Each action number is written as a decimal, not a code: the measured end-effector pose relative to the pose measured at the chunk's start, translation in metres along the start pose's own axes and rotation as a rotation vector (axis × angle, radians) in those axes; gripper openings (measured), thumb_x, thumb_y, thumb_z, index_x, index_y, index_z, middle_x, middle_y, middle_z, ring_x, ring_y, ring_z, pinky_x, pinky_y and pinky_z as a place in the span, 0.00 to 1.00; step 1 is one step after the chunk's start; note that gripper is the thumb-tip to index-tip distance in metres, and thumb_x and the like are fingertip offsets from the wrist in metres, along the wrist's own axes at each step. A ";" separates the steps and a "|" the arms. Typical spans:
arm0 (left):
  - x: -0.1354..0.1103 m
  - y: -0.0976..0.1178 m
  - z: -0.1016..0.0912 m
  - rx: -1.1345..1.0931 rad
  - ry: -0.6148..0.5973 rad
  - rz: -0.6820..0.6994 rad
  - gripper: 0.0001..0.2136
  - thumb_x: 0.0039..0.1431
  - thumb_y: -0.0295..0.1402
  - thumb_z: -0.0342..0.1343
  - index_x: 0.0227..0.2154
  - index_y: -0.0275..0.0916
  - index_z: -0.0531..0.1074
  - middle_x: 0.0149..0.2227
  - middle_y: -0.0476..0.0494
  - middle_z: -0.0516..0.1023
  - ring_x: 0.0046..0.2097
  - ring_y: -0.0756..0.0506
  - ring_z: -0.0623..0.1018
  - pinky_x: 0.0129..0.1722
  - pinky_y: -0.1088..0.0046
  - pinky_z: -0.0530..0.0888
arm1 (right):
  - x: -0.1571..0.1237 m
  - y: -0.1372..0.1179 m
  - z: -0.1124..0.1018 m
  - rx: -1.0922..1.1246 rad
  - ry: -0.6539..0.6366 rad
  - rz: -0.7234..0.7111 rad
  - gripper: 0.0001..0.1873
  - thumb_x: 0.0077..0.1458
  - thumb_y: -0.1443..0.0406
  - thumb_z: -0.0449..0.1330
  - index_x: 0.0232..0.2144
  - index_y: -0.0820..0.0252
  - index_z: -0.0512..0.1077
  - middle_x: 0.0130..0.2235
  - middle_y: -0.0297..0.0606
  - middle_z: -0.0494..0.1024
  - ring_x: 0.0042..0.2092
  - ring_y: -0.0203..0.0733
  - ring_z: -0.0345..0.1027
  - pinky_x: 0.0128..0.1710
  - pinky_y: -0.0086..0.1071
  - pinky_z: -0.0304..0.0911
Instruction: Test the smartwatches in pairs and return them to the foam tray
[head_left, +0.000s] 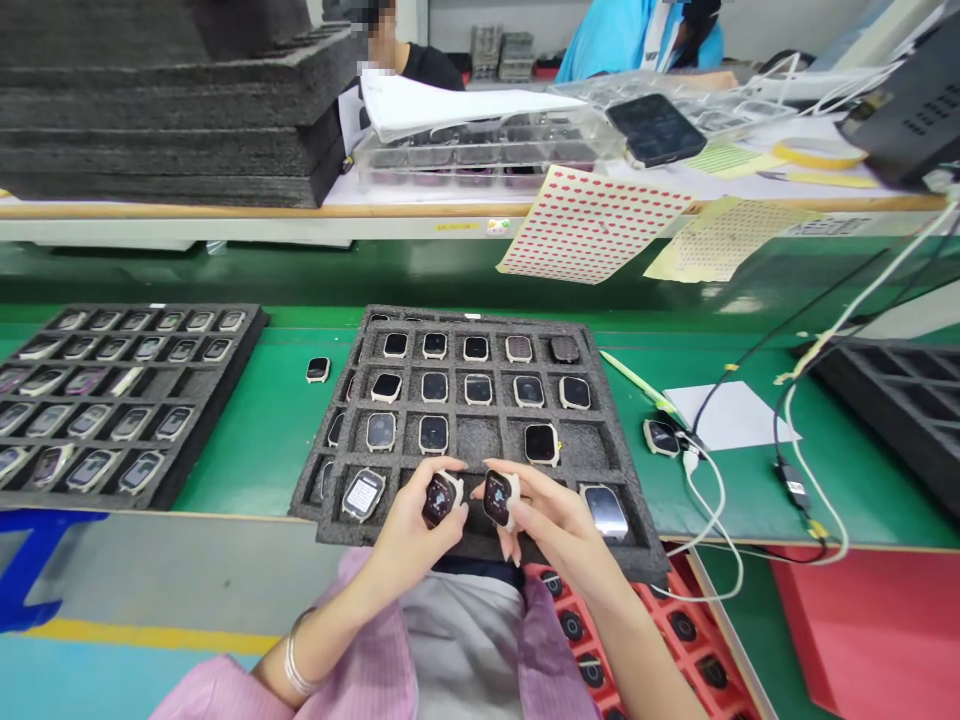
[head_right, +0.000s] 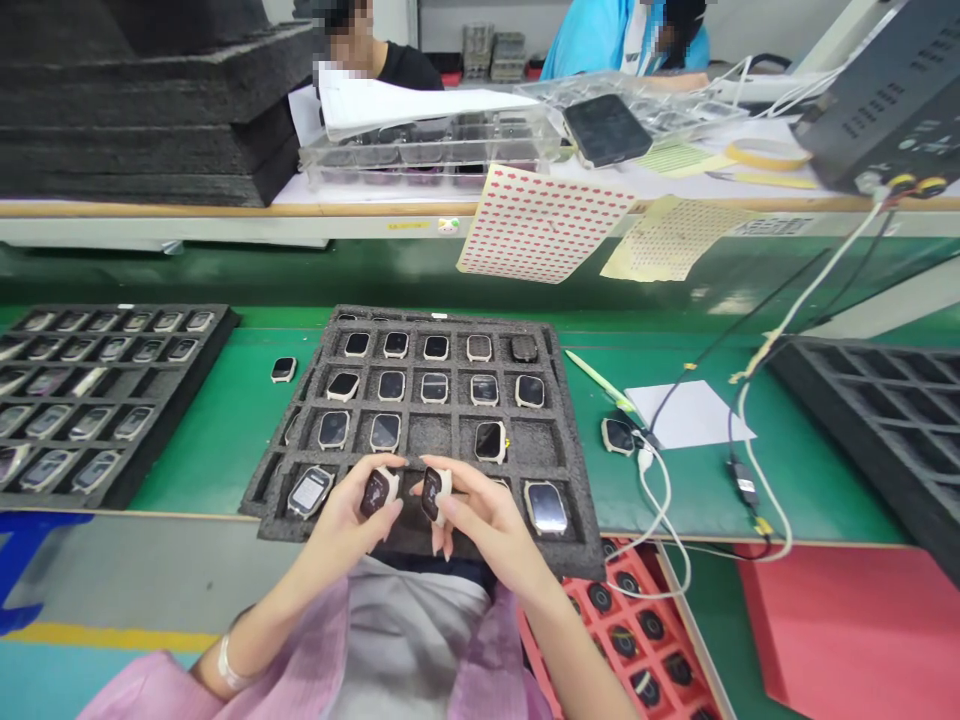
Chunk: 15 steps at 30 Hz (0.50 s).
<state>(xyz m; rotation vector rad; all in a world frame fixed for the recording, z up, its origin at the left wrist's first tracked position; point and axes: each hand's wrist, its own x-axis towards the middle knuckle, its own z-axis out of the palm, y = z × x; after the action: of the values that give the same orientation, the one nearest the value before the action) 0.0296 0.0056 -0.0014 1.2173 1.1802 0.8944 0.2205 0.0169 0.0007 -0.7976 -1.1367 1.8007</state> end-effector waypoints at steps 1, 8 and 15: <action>0.000 0.001 0.000 0.012 -0.002 0.015 0.15 0.56 0.25 0.53 0.47 0.41 0.64 0.35 0.50 0.68 0.32 0.51 0.69 0.33 0.75 0.66 | 0.000 0.001 0.000 -0.012 -0.001 0.007 0.18 0.62 0.64 0.60 0.54 0.53 0.69 0.37 0.38 0.78 0.26 0.33 0.71 0.23 0.24 0.68; -0.002 0.000 -0.002 0.006 0.011 0.033 0.16 0.55 0.26 0.53 0.47 0.41 0.65 0.35 0.50 0.69 0.33 0.50 0.69 0.36 0.75 0.67 | -0.003 0.001 0.004 -0.040 0.036 0.004 0.19 0.61 0.64 0.61 0.54 0.54 0.69 0.40 0.39 0.77 0.25 0.32 0.70 0.24 0.25 0.69; -0.005 -0.001 -0.004 -0.032 0.037 -0.010 0.17 0.56 0.27 0.53 0.49 0.41 0.64 0.33 0.52 0.67 0.25 0.54 0.64 0.25 0.78 0.64 | -0.005 0.002 0.004 -0.046 0.045 -0.017 0.18 0.61 0.65 0.61 0.54 0.53 0.70 0.42 0.40 0.78 0.26 0.32 0.71 0.25 0.26 0.70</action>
<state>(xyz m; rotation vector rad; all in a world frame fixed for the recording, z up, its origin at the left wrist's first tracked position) 0.0246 0.0014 -0.0008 1.1725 1.1958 0.9291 0.2189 0.0104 0.0010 -0.8483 -1.1560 1.7399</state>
